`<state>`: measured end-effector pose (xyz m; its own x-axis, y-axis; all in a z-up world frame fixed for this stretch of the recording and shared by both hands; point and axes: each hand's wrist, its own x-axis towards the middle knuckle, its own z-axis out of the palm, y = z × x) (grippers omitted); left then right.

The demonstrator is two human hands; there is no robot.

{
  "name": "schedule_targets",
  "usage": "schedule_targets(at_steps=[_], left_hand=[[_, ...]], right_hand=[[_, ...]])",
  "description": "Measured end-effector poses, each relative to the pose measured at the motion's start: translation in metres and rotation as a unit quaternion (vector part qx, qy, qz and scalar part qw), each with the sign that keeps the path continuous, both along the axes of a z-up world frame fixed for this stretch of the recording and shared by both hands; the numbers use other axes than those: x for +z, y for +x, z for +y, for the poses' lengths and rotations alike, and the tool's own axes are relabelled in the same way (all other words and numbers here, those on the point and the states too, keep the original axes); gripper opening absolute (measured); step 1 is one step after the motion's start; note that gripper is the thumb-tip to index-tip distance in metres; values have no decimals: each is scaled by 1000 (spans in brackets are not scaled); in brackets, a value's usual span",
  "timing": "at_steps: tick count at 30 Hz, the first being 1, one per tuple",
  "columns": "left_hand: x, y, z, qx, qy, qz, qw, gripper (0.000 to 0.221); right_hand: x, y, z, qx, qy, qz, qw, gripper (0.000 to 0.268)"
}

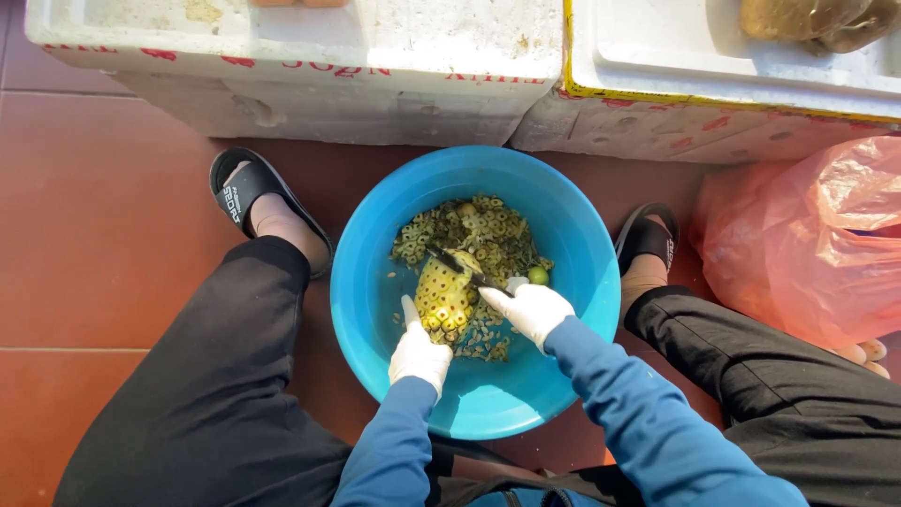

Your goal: Peeling and removing the eyes of a pineapple using a knife over a bowl while sitting on the floor.

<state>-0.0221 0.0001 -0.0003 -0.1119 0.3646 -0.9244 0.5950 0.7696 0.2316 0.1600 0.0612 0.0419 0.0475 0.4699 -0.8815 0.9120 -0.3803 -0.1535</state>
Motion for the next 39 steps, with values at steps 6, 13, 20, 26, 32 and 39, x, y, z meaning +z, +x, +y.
schedule_targets(at_steps=[6, 13, 20, 26, 32, 39], left_hand=[[-10, 2, -4, 3, 6, 9, 1000, 106], [-16, 2, -7, 17, 18, -1, 1000, 109], [-16, 1, -15, 1, 23, 6, 1000, 104], [20, 11, -2, -41, 21, 8, 999, 95], [25, 9, -2, -59, 26, 12, 998, 90], [-53, 10, -9, 30, 39, 5, 999, 109]], right_hand=[[-52, 10, 1, -70, -17, 15, 997, 96], [-105, 26, 19, -95, -25, 56, 994, 85], [-68, 26, 7, -185, -10, 105, 977, 96], [-18, 37, 13, 37, 56, -8, 998, 92], [8, 29, 35, 122, 46, -76, 989, 86], [12, 68, 16, -240, 134, 95, 957, 65]])
